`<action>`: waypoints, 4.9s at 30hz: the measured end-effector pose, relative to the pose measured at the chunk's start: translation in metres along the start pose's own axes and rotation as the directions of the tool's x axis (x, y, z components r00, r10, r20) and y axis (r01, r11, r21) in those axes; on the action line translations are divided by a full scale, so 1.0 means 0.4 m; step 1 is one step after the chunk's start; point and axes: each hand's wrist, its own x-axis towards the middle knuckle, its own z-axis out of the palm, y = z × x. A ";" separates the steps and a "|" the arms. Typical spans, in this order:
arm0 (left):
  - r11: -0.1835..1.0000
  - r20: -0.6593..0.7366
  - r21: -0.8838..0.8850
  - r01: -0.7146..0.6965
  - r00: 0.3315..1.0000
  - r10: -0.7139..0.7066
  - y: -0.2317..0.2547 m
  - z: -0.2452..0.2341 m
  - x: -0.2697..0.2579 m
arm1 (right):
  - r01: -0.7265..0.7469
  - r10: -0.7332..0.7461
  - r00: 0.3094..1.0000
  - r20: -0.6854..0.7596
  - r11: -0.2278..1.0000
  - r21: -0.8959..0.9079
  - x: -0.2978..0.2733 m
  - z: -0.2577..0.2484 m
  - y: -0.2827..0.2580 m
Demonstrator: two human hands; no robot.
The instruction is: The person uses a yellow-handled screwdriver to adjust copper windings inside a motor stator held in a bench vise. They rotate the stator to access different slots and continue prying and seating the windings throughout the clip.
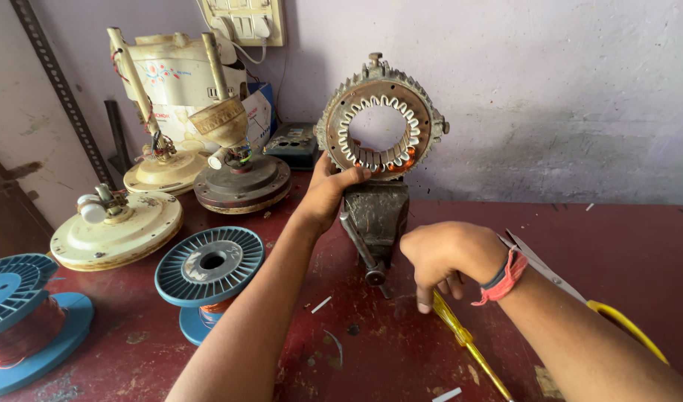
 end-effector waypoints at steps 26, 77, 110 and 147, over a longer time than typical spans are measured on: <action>0.981 -0.013 -0.166 0.102 0.994 -0.106 0.022 0.020 -0.009 | 0.942 -0.223 -0.073 -0.972 0.304 -0.140 -0.235 -0.149 0.077; 0.997 0.007 0.076 0.001 1.000 -0.002 0.008 0.011 -0.002 | 0.715 -0.227 -0.395 -0.890 0.532 -0.453 -0.109 -0.133 0.085; 0.997 0.009 0.052 -0.052 0.999 0.051 0.012 0.011 -0.002 | 0.440 -0.480 -0.617 -0.624 0.447 -0.779 0.073 0.022 -0.026; 0.999 -0.006 0.034 0.005 1.000 -0.005 0.013 0.010 0.001 | 0.817 -0.104 -0.483 -0.869 0.302 -0.491 0.088 0.063 -0.088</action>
